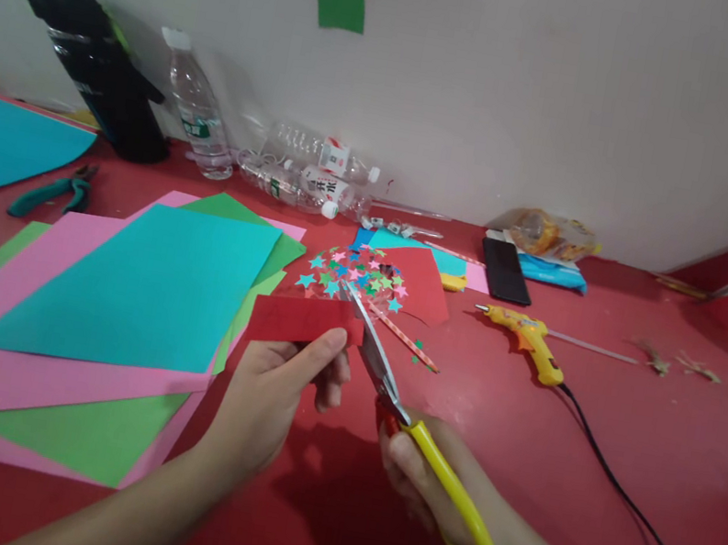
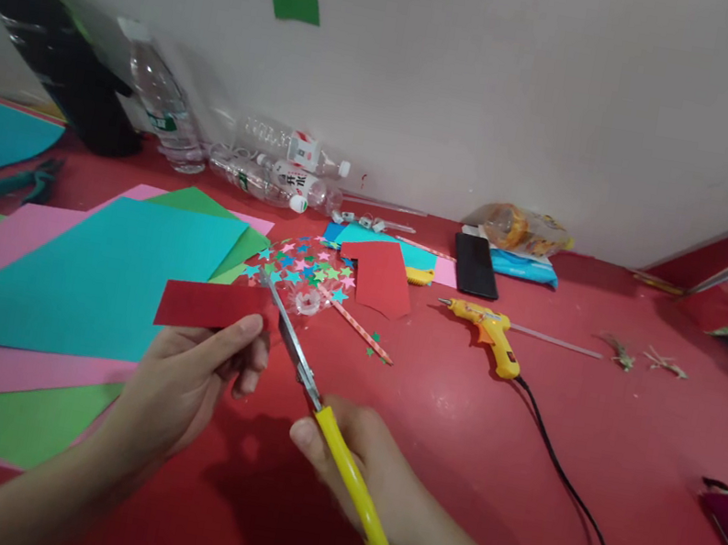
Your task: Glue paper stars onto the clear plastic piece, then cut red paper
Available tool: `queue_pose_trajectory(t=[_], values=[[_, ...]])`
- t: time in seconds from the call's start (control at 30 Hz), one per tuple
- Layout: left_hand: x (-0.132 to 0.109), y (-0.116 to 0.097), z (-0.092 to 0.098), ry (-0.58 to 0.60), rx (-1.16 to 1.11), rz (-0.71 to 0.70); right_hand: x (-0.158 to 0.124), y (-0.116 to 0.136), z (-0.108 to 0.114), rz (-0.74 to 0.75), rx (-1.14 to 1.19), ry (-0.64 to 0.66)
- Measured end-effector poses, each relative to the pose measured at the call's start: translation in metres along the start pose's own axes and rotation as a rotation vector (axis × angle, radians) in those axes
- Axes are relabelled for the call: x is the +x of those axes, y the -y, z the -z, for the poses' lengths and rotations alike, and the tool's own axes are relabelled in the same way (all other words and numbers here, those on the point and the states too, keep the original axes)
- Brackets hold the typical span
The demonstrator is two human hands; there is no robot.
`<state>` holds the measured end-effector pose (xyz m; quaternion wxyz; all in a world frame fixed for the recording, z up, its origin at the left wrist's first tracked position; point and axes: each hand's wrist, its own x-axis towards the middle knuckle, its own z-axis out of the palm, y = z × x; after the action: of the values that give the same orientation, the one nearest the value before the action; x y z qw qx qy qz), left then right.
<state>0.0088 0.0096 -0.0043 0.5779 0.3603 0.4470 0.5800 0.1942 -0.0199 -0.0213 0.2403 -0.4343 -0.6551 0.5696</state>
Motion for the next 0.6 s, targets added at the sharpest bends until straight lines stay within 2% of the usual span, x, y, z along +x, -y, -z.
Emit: queue_pose_trajectory(t=[0.3,0.5,0.6], values=[[0.002,-0.006,0.006,0.042,0.006,-0.041,0.000,0.000,0.006,0.027,0.011,0.033],[0.009,-0.010,0.008,-0.032,-0.005,-0.062,0.002,0.001,0.006,-0.014,0.005,0.056],[0.009,-0.008,0.009,0.023,0.010,-0.045,0.002,0.001,0.004,-0.025,-0.002,0.041]])
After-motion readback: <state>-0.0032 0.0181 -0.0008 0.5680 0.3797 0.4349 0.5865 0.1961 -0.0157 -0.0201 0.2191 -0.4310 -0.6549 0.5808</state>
